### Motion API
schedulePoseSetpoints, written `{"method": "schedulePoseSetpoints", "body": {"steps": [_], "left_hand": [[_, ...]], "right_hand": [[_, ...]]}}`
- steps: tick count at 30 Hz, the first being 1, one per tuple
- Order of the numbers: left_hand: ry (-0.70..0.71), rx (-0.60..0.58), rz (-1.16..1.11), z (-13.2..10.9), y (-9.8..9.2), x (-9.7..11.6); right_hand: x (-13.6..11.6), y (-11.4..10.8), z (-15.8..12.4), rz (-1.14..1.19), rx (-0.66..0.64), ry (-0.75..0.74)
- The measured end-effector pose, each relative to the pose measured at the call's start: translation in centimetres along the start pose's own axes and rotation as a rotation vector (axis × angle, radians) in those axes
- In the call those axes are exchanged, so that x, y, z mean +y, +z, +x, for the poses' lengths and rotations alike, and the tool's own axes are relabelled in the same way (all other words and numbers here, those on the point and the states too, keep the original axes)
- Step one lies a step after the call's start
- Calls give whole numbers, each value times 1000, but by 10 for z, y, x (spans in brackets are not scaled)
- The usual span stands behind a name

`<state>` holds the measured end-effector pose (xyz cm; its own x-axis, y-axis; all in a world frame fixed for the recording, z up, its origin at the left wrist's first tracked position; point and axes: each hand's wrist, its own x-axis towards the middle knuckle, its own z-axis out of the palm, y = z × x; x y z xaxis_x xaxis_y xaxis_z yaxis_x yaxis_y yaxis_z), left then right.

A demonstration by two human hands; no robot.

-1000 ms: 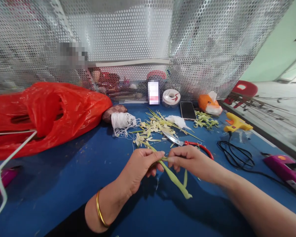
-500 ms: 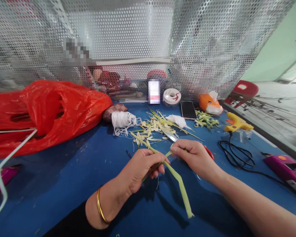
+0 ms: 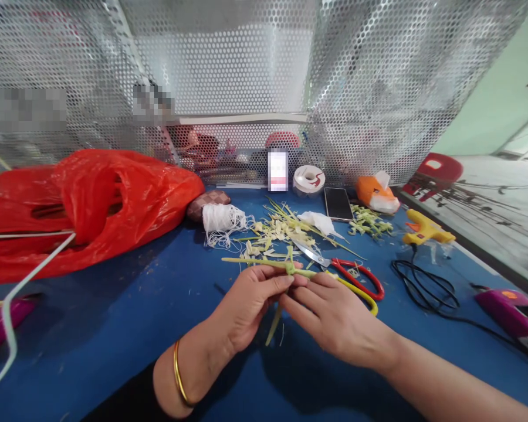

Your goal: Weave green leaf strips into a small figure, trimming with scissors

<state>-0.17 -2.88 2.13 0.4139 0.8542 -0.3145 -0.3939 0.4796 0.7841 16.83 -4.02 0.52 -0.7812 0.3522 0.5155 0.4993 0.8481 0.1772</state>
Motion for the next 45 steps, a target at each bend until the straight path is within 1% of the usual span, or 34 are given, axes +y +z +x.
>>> {"method": "schedulePoseSetpoints", "body": {"steps": [2,4,7,11,19,23,30,39,45], "left_hand": [[3,11,-3,1,0,-2],[6,25,-2,1,1,-4],[-6,54,-3,1,4,-7],[0,100,29,1,6,-8],[10,151,13,1,6,-7],[5,149,13,-1,8,-6],[-5,147,46,-2,7,-5],[-16,158,62,-2,9,-5],[-17,150,82,-1,7,-6]], "right_hand": [[-2,3,1,-44,-15,-1],[-3,2,2,-41,6,-12],[-5,0,2,58,61,-42],[-6,-2,1,161,96,-60],[-8,-3,-1,215,115,-88],[-10,-4,-1,230,121,-95],[-12,-3,-3,231,92,-115],[-14,-3,1,224,98,-121],[-17,0,2,242,94,-123]]}}
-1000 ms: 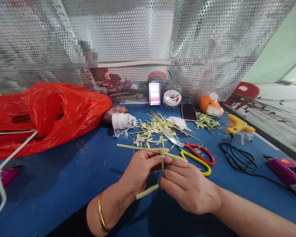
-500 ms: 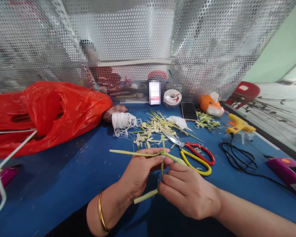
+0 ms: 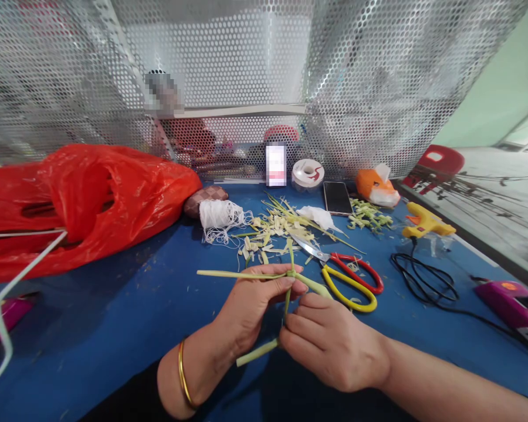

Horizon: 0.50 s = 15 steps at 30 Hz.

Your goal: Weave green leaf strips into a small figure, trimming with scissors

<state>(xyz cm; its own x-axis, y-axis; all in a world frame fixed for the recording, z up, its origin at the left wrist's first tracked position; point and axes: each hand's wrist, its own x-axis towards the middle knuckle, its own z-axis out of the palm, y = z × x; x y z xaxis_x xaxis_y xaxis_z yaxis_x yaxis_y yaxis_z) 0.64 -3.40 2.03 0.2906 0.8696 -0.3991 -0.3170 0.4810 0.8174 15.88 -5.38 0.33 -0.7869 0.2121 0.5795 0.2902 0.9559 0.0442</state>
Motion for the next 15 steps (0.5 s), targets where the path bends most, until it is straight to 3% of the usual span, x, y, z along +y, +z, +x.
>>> {"method": "schedulePoseSetpoints", "body": {"steps": [5,7,9,12,15], "left_hand": [[62,-29,68,3,-6,6],[81,-11,80,3,-9,10],[76,-16,93,2,-11,12],[78,-52,112,3,-12,12],[113,-41,173,4,-11,8]], "right_hand": [[1,-7,-4,47,99,44],[5,-12,-6,63,241,243],[12,-15,-7,93,328,536],[20,-13,-6,347,175,846],[20,-6,-3,609,7,922]]}}
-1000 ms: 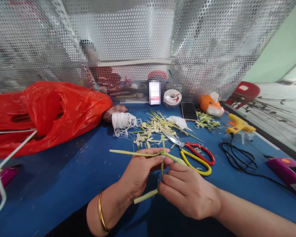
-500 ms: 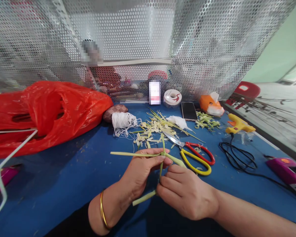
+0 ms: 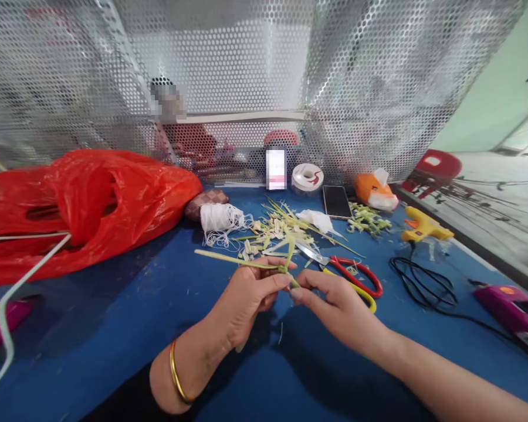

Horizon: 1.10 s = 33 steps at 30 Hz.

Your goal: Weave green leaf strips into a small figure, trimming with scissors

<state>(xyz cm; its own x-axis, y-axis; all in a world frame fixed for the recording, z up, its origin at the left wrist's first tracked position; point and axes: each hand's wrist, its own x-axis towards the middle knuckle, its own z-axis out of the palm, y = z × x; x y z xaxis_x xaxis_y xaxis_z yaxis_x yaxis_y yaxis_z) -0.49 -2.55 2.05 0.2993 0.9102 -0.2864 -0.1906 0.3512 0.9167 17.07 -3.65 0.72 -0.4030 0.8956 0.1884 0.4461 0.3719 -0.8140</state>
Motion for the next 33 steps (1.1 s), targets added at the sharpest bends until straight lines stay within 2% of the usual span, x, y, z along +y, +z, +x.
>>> {"method": "schedulePoseSetpoints", "body": {"steps": [3,7,15,21,24,26,28,30,33], "left_hand": [[56,72,116,1,4,-2],[142,102,185,-1,8,-1],[161,157,180,-6,12,-2],[80,151,111,-1,10,-6],[-11,57,123,0,4,0],[-58,-81,148,-2,2,5],[-108,-216,176,-5,1,9],[-161,-288,200,-9,4,9],[-222,-331,246,-12,10,4]], "right_hand": [[-2,5,-3,-3,33,-43],[-7,4,-8,-185,103,-233],[-10,6,-11,-365,104,-450],[-10,9,-10,-502,84,-527],[-12,-2,-11,-510,118,-562],[-14,-15,-9,-428,224,-474],[-13,-26,-5,-289,295,-271],[-10,-30,0,-100,207,-94],[-3,-23,4,242,-44,80]]}}
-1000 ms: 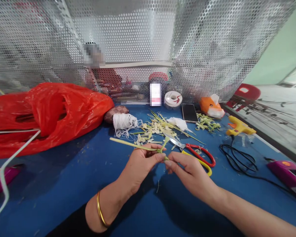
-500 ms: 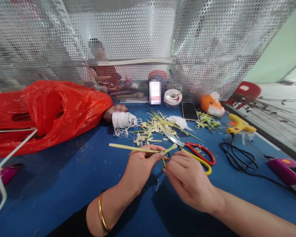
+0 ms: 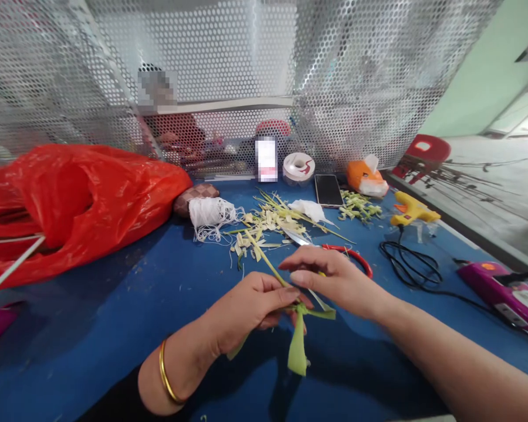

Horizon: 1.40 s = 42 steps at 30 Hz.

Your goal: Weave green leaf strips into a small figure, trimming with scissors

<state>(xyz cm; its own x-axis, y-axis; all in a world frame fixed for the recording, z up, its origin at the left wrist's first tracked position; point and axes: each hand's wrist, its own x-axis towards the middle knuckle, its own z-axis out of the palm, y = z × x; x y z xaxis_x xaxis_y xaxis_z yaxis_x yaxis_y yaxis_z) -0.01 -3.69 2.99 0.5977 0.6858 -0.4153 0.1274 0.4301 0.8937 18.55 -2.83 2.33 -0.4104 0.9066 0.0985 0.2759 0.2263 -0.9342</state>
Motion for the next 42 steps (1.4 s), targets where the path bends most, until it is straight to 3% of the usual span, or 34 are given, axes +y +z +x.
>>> {"method": "schedulePoseSetpoints", "body": {"steps": [3,8,15,27,37,39,42], "left_hand": [[-43,-23,51,3,5,-6],[-62,-4,68,5,7,-12],[-56,16,72,2,8,-13],[-55,-153,105,0,7,-13],[-65,-188,98,1,8,-14],[-63,-175,83,2,10,-15],[-35,-50,9,4,10,-15]], "right_hand": [[4,12,1,306,-139,155],[0,18,-1,478,-7,159],[4,27,-1,589,66,160],[4,33,-2,572,91,168],[6,36,-2,537,99,158],[8,34,0,484,96,156],[10,24,7,361,183,138]]}}
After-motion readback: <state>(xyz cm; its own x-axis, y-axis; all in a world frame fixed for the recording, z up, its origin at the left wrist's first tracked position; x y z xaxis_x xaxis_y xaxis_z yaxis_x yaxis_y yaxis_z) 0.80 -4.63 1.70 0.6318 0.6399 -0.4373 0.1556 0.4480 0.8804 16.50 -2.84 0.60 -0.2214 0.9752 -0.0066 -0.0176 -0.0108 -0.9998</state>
